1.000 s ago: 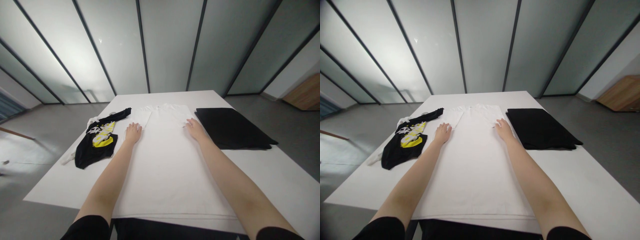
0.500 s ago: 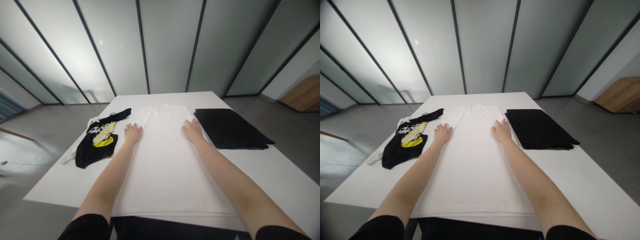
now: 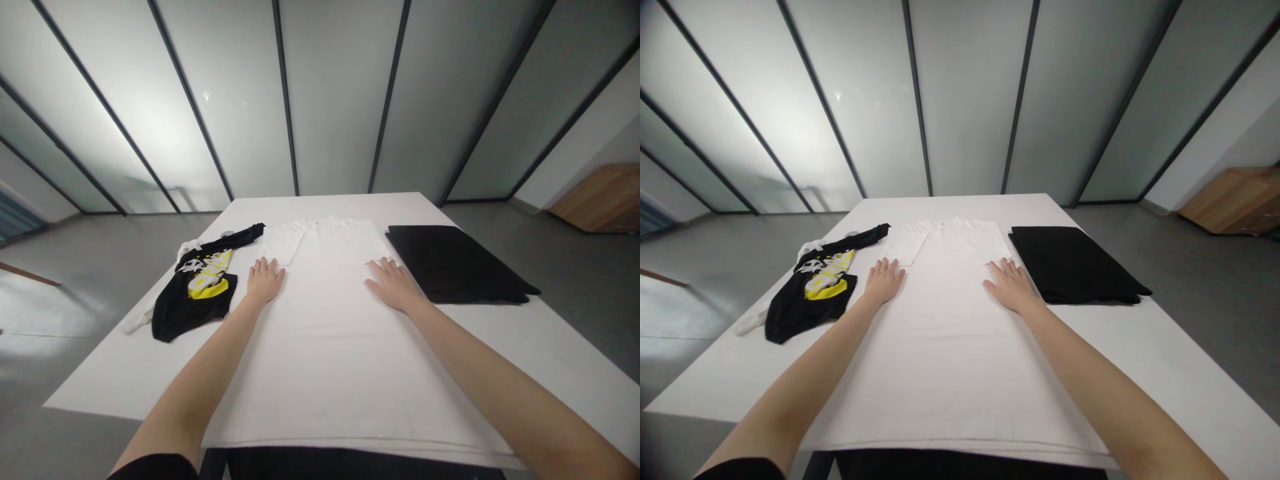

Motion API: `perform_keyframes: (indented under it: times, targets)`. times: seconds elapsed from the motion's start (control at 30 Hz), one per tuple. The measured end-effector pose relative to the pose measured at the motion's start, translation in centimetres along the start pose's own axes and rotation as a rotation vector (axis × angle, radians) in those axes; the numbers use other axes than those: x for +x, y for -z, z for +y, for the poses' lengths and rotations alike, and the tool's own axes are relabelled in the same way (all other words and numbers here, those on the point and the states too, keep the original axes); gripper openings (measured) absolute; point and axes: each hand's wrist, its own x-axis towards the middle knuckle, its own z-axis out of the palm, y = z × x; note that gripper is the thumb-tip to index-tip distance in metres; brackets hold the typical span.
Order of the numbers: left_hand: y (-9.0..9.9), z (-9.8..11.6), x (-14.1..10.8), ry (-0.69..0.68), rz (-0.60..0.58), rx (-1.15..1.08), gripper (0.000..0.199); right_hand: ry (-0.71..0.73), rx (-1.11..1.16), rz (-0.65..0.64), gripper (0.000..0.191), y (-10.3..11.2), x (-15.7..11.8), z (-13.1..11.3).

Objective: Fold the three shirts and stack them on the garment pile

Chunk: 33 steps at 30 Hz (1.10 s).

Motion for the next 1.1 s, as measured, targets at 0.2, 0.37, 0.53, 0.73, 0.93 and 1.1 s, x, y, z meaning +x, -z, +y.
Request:
perform_keyframes:
  times: [0.2, 0.37, 0.53, 0.73, 0.93, 1.1]
  targets:
    - [-0.1, 1.0, -1.1, 0.033, -0.036, 0.013, 0.075, 0.008, 0.009, 0.010, 0.076, -0.2, -1.2, -0.7]
    - [-0.5, 1.1, -0.3, 0.045, -0.050, 0.013, 0.078, -0.012, -0.007, -0.009, 0.077, -0.1, -0.5, -0.9]
    - [-0.5, 1.1, 1.2, 0.056, -0.084, -0.007, 0.077, -0.043, -0.005, -0.013, 0.078, -0.2, 0.8, -0.9]
    - [0.2, 0.7, 4.4, 0.043, -0.125, -0.035, 0.077, -0.048, 0.006, -0.026, 0.079, 0.4, 3.8, -1.4]
    - [0.4, 0.6, 5.0, 0.061, -0.073, -0.050, 0.073, -0.044, 0.002, -0.040, 0.074, 1.4, 4.9, -1.6]
    - [0.3, -0.6, 4.3, 0.068, -0.031, -0.043, 0.066, -0.015, 0.003, -0.028, 0.063, 1.4, 3.9, -0.3]
